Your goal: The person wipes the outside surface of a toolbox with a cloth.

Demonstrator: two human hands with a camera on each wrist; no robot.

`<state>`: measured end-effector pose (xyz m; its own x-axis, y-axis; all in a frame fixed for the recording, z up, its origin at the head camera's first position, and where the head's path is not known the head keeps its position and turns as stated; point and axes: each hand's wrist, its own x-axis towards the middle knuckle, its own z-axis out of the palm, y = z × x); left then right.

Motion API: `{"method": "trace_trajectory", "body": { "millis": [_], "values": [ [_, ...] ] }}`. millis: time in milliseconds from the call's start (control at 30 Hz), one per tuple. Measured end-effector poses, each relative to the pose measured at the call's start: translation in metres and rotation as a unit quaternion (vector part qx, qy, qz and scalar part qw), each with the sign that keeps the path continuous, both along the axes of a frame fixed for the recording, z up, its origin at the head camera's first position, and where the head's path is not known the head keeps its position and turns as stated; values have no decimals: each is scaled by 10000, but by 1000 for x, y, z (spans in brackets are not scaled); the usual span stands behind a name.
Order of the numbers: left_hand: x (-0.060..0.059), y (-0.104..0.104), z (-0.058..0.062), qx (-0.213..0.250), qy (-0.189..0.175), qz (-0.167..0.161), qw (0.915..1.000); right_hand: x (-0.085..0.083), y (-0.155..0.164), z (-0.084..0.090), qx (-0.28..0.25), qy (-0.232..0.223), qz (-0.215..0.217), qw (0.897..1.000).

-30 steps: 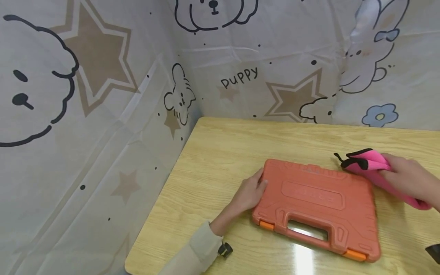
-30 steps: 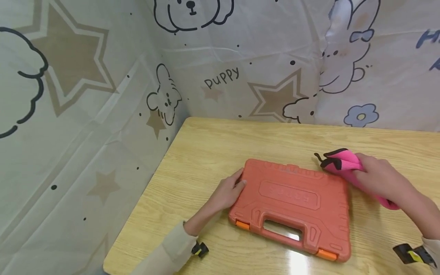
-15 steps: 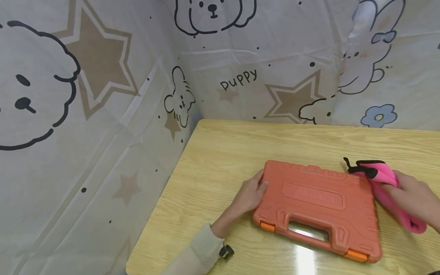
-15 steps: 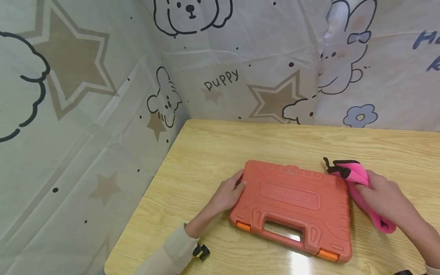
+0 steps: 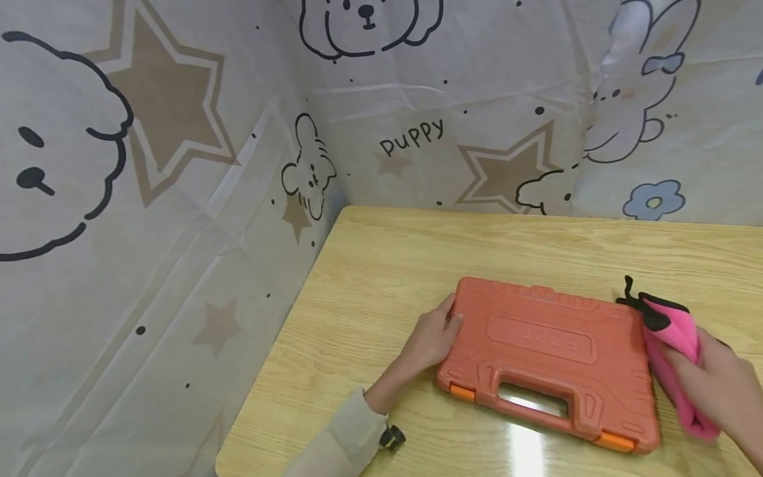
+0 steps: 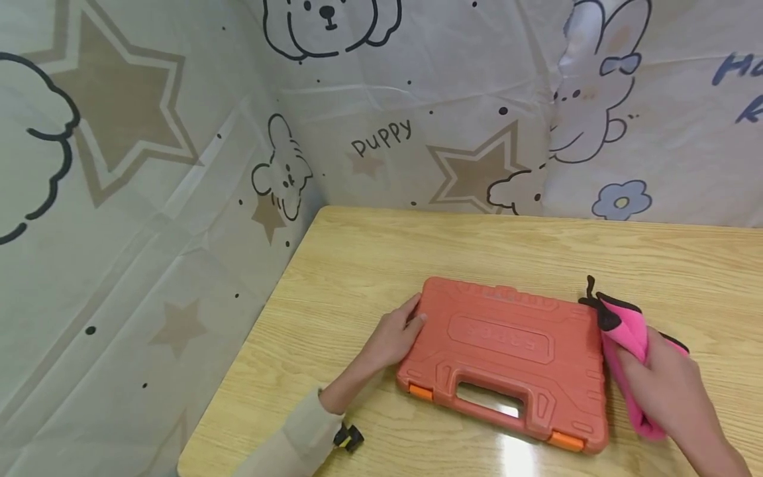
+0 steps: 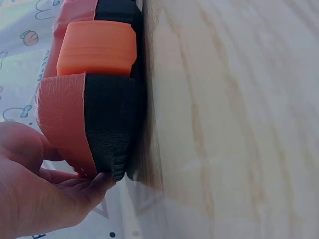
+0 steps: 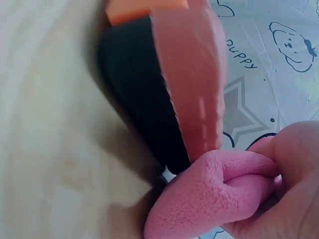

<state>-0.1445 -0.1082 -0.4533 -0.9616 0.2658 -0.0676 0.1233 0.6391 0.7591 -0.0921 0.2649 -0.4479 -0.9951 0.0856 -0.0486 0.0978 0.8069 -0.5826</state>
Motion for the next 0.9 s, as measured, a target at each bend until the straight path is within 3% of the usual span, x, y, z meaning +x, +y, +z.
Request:
{"method": "trace_trajectory", "body": {
  "millis": [400, 667, 800, 900],
  "values": [
    [1, -3, 1, 91, -54, 44, 9999, 23, -11, -12, 3, 5, -329, 9995],
    [2, -3, 1, 107, -64, 55, 9999, 41, -16, -11, -545, -925, -740, 9915],
    [3, -2, 1, 111, -45, 12, 9999, 51, -19, -14, -981, -835, -835, 9881],
    [2, 0, 1, 85, 10, -41, 10000, 56, -19, -17, -1004, -648, -873, 9890]
  ]
}}
